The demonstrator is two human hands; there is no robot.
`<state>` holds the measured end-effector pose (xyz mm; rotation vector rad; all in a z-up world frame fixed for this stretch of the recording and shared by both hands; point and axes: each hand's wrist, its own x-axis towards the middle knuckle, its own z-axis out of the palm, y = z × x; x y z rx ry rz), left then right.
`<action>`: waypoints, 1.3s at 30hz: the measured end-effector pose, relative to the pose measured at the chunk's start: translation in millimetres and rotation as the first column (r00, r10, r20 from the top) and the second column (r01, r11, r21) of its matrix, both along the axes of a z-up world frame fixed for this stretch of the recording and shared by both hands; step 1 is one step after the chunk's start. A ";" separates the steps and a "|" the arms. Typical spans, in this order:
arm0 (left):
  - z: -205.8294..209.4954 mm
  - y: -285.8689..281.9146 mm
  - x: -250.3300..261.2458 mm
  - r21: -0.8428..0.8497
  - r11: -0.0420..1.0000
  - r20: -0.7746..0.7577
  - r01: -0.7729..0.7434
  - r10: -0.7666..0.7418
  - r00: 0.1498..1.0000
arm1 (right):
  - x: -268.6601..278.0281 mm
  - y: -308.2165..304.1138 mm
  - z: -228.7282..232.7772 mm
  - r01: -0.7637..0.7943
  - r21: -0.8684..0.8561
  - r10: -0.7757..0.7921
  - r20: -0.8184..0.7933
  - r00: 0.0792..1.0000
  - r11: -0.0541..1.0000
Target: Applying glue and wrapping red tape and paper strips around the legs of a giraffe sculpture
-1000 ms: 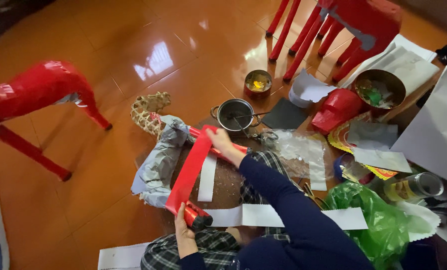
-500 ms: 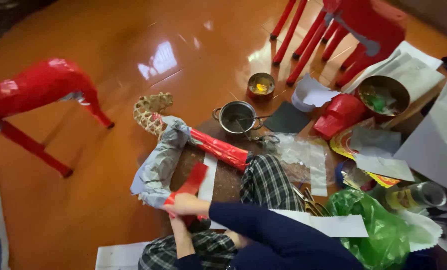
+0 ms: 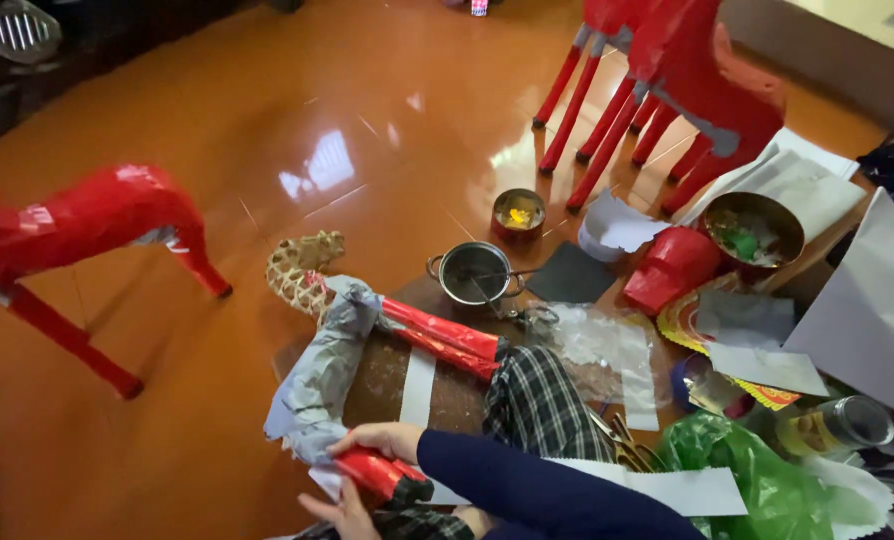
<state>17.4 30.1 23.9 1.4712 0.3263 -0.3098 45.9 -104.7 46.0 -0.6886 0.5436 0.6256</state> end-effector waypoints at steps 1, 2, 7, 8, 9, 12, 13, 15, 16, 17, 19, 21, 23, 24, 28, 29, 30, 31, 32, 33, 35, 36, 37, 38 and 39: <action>-16.3 3.4 7.6 0.027 0.998 0.083 -0.048 0.045 0.996 | 1.5 -0.1 -9.9 0.002 0.116 -0.006 0.039 0.999 0.993; -32.8 9.9 14.4 0.055 0.994 0.165 -0.099 0.088 0.982 | 2.2 2.7 -20.7 -0.003 0.236 -0.015 0.075 0.997 0.972; 7.3 20.6 33.5 0.405 0.835 0.477 -0.373 0.154 0.865 | 3.3 -2.6 -8.2 -0.035 -0.004 0.036 0.056 0.998 0.999; 23.2 24.0 33.7 0.347 0.823 0.543 -0.450 0.215 0.812 | -1.4 -2.2 2.7 -0.013 -0.128 0.028 0.116 0.993 0.992; 36.5 29.3 41.1 0.355 0.821 0.539 -0.447 0.211 0.815 | 0.8 1.0 8.4 -0.012 -0.122 0.026 0.109 0.994 0.992; 79.4 29.4 56.4 0.327 0.789 0.609 -0.520 0.244 0.754 | 0.6 3.1 27.7 0.057 -0.634 0.115 0.227 0.967 0.771; 95.9 24.0 57.3 0.326 0.786 0.696 -0.526 0.177 0.696 | -3.7 3.8 34.5 0.187 -0.782 0.217 0.380 0.899 0.594; 108.6 16.4 58.7 0.346 0.779 0.765 -0.524 0.089 0.638 | -13.9 13.8 32.5 0.334 -0.850 0.339 0.481 0.809 0.408; 106.3 8.4 64.3 0.364 0.780 0.785 -0.510 0.039 0.619 | -14.1 16.8 26.7 0.448 -0.867 0.507 0.492 0.708 0.217; 104.5 0.8 69.5 0.381 0.780 0.802 -0.496 -0.012 0.598 | -14.6 20.3 21.6 0.569 -0.822 0.666 0.445 0.599 0.038; 101.1 -19.3 65.8 0.418 0.800 0.817 -0.430 -0.125 0.563 | -9.5 28.1 22.0 0.554 -0.832 0.620 0.437 0.652 0.004; 99.3 -34.1 57.4 0.455 0.810 0.826 -0.370 -0.229 0.516 | 3.0 30.2 10.5 0.540 -0.841 0.576 0.428 0.697 -0.028; 99.6 -42.0 44.4 0.447 0.880 0.777 -0.161 -0.292 0.557 | 22.8 28.9 -12.6 0.356 -0.901 0.190 0.406 0.894 0.249; 97.0 -38.9 39.4 0.450 0.878 0.775 -0.165 -0.291 0.562 | 23.7 28.9 -11.2 0.352 -0.901 0.194 0.404 0.894 0.254; 82.6 -28.1 22.8 0.288 0.937 0.617 -0.196 -0.025 0.787 | 25.0 15.2 13.5 0.312 -0.845 -0.048 0.324 0.945 0.435; 78.0 -25.7 19.3 0.342 0.893 0.512 -0.292 0.084 0.855 | 24.7 8.3 24.5 0.310 -0.807 -0.151 0.271 0.951 0.503; 59.6 -28.4 24.1 0.345 0.892 0.510 -0.292 0.083 0.856 | 27.9 4.7 22.9 0.307 -0.807 -0.151 0.268 0.952 0.505; 40.9 -31.1 28.7 0.137 0.969 0.339 -0.206 0.150 0.929 | 31.1 1.2 21.0 0.345 -0.753 -0.229 0.260 0.938 0.560; 21.9 -30.7 30.6 -0.090 0.984 0.145 -0.153 0.164 0.976 | 32.0 0.6 18.2 0.382 -0.693 -0.305 0.240 0.922 0.611; -4.0 -28.6 37.9 -0.083 0.984 0.139 -0.155 0.165 0.976 | 32.9 1.1 8.6 0.377 -0.692 -0.305 0.232 0.924 0.616; -56.0 -25.0 51.7 -0.552 0.834 -0.308 0.003 -0.208 0.928 | 34.8 1.2 -10.4 0.505 -0.493 -0.511 0.135 0.849 0.709; -57.7 -25.2 51.9 -0.549 0.836 -0.310 0.000 -0.203 0.929 | 41.5 -3.7 -39.3 0.502 -0.490 -0.508 0.132 0.851 0.713; -59.4 -25.2 51.9 -0.577 0.817 -0.328 -0.007 -0.224 0.918 | 48.0 -8.2 -68.1 0.634 -0.348 -0.623 0.159 0.766 0.691; -61.3 -25.2 51.2 -0.604 0.796 -0.346 -0.016 -0.245 0.906 | 53.8 -12.4 -97.3 0.745 -0.197 -0.728 0.162 0.666 0.638; -68.7 -22.6 54.9 -0.601 0.799 -0.348 -0.020 -0.239 0.906 | 43.6 -22.4 -81.3 0.742 -0.195 -0.726 0.158 0.670 0.642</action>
